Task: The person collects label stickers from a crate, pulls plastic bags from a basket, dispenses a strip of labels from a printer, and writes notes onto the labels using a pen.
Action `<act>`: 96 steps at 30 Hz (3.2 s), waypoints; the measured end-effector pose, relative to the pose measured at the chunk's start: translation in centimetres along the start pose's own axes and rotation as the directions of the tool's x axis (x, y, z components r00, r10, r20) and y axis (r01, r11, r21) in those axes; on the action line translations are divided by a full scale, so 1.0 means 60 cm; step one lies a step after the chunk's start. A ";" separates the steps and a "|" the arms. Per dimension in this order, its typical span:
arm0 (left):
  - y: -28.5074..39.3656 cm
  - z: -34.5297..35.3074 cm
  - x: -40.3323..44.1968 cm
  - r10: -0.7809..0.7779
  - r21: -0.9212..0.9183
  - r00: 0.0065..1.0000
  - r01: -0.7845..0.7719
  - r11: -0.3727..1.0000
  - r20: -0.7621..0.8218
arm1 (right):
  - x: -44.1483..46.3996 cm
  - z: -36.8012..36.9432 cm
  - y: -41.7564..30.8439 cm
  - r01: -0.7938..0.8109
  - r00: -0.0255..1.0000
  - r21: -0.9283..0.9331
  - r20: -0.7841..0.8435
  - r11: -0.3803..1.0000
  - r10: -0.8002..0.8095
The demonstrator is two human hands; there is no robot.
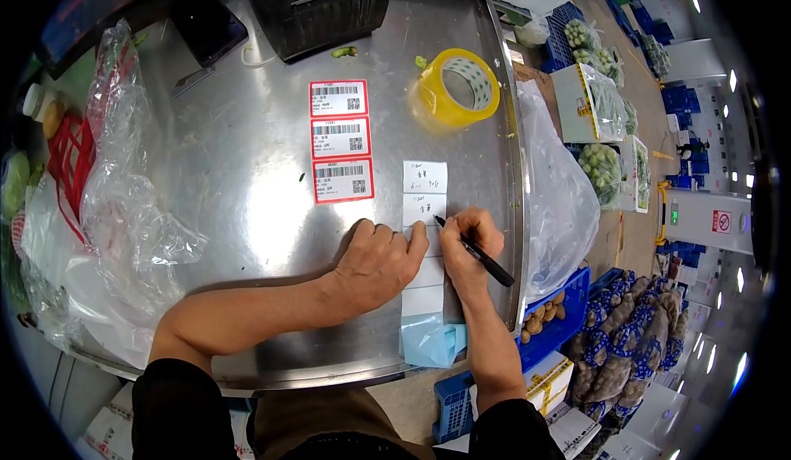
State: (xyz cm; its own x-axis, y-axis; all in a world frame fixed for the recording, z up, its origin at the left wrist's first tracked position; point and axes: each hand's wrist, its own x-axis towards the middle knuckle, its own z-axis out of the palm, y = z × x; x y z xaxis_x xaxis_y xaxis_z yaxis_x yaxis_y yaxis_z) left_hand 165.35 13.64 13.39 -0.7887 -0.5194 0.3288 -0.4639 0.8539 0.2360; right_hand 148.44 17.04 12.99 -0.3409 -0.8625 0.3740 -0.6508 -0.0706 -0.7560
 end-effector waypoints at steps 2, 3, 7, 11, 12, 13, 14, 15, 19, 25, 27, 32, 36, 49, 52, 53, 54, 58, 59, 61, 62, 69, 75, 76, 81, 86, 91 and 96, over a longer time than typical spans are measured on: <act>0.000 -0.002 0.000 -0.004 -0.002 1.000 0.004 1.000 0.001 | 0.001 0.000 -0.002 -0.005 1.000 0.002 -0.005 1.000 0.005; 0.000 -0.002 0.000 -0.003 0.000 1.000 0.003 1.000 0.000 | 0.001 0.001 -0.003 -0.008 1.000 0.003 -0.007 1.000 0.008; 0.000 -0.002 0.000 -0.002 0.005 1.000 0.002 1.000 0.002 | 0.001 0.000 -0.002 0.008 1.000 0.005 0.002 1.000 -0.008; 0.000 -0.004 0.000 0.000 0.004 1.000 0.000 1.000 0.020 | 0.003 0.001 -0.005 -0.010 1.000 0.024 -0.007 1.000 0.010; 0.000 -0.003 0.000 -0.001 0.007 1.000 0.001 1.000 0.019 | 0.002 0.002 -0.005 -0.021 1.000 0.034 -0.018 0.999 0.022; 0.000 -0.003 0.000 -0.001 0.008 1.000 0.001 1.000 0.018 | 0.002 0.000 -0.006 -0.021 1.000 0.026 -0.007 0.999 0.021; 0.000 -0.003 0.001 -0.002 0.010 1.000 0.002 1.000 0.016 | 0.002 -0.002 -0.007 -0.020 1.000 0.017 0.004 1.000 0.020; 0.000 -0.003 0.001 -0.001 0.008 1.000 0.001 1.000 0.017 | 0.003 -0.004 -0.007 -0.019 1.000 0.009 0.015 1.000 0.018; 0.000 -0.003 0.000 0.005 0.006 1.000 -0.005 1.000 0.026 | -0.002 -0.006 0.004 -0.052 0.998 0.100 0.024 0.994 0.050; -0.001 -0.003 0.000 0.003 -0.014 1.000 -0.003 1.000 0.027 | 0.001 -0.002 -0.001 -0.045 0.999 0.085 -0.023 0.995 0.047; -0.001 -0.003 0.000 0.002 -0.014 1.000 -0.002 1.000 0.026 | 0.001 -0.002 -0.003 -0.033 0.999 0.058 -0.025 0.998 0.035; -0.001 -0.001 0.000 0.007 -0.009 0.999 -0.007 1.000 0.034 | 0.001 -0.002 -0.002 -0.023 1.000 0.034 -0.014 0.999 0.023; 0.000 -0.002 0.000 0.005 -0.002 0.999 -0.005 1.000 0.032 | -0.003 -0.006 0.000 -0.103 0.994 0.158 -0.018 0.982 0.108; -0.004 -0.002 0.001 0.011 0.002 1.000 -0.011 1.000 0.009 | -0.006 -0.004 -0.006 -0.042 0.998 -0.004 -0.052 0.999 0.041; -0.003 -0.001 0.001 0.008 0.000 1.000 -0.008 1.000 0.010 | -0.006 -0.008 -0.005 -0.041 0.999 0.012 -0.030 0.999 0.041; -0.003 0.000 0.001 0.009 0.002 1.000 -0.009 1.000 0.009 | -0.007 -0.009 -0.003 -0.042 0.999 0.016 -0.027 0.999 0.042; -0.003 0.000 0.001 0.010 0.002 1.000 -0.010 1.000 0.009 | -0.008 -0.010 -0.002 -0.042 0.999 0.021 -0.023 0.999 0.042; -0.003 -0.003 0.001 0.012 0.004 1.000 -0.012 1.000 0.011 | -0.007 -0.005 -0.004 -0.083 0.994 0.058 -0.063 0.995 0.086; -0.003 -0.003 0.001 0.012 0.005 1.000 -0.012 1.000 0.011 | -0.007 -0.005 -0.004 -0.077 0.995 0.047 -0.059 0.996 0.079; -0.002 -0.001 0.001 0.011 0.005 1.000 -0.011 1.000 0.019 | -0.007 -0.005 -0.003 -0.077 0.995 0.045 -0.064 0.996 0.080; -0.002 0.000 0.000 0.010 0.005 1.000 -0.010 1.000 0.023 | -0.008 -0.005 -0.001 -0.084 0.993 0.053 -0.074 0.995 0.088; -0.003 0.000 -0.001 0.020 0.013 1.000 -0.020 1.000 0.024 | -0.009 -0.014 -0.004 -0.102 0.994 0.134 -0.030 0.986 0.107; 0.006 -0.005 -0.004 0.050 0.066 0.999 -0.049 0.997 -0.003 | -0.026 -0.011 -0.043 -0.406 0.903 0.368 0.021 0.837 0.429; 0.007 -0.003 -0.006 0.056 0.049 0.998 -0.056 0.997 -0.014 | -0.027 -0.008 -0.058 -0.475 0.869 0.426 0.089 0.770 0.486; 0.028 -0.008 -0.021 0.053 0.079 0.996 -0.059 0.995 0.070 | -0.043 0.010 -0.039 -0.266 0.961 0.275 0.008 0.924 0.275; 0.038 -0.013 -0.029 0.065 0.136 0.995 -0.074 0.988 0.073 | -0.047 0.013 -0.033 -0.173 0.984 0.122 0.058 0.977 0.168; 0.039 -0.008 -0.028 0.051 0.120 0.998 -0.054 0.991 0.034 | -0.042 0.018 -0.043 -0.212 0.976 0.086 0.058 0.973 0.208; 0.040 -0.012 -0.027 0.070 0.079 0.985 -0.083 0.993 0.159 | -0.037 0.014 -0.048 -0.117 0.990 0.003 0.086 0.993 0.116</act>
State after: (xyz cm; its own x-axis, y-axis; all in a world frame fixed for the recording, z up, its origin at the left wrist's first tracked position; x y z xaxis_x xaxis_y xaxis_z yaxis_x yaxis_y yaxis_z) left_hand 165.82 16.54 14.10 -0.8733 -0.4468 0.1943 -0.4273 0.8940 0.1351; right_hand 151.65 18.75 13.88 -0.3547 -0.9046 0.2365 -0.6046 0.0290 -0.7960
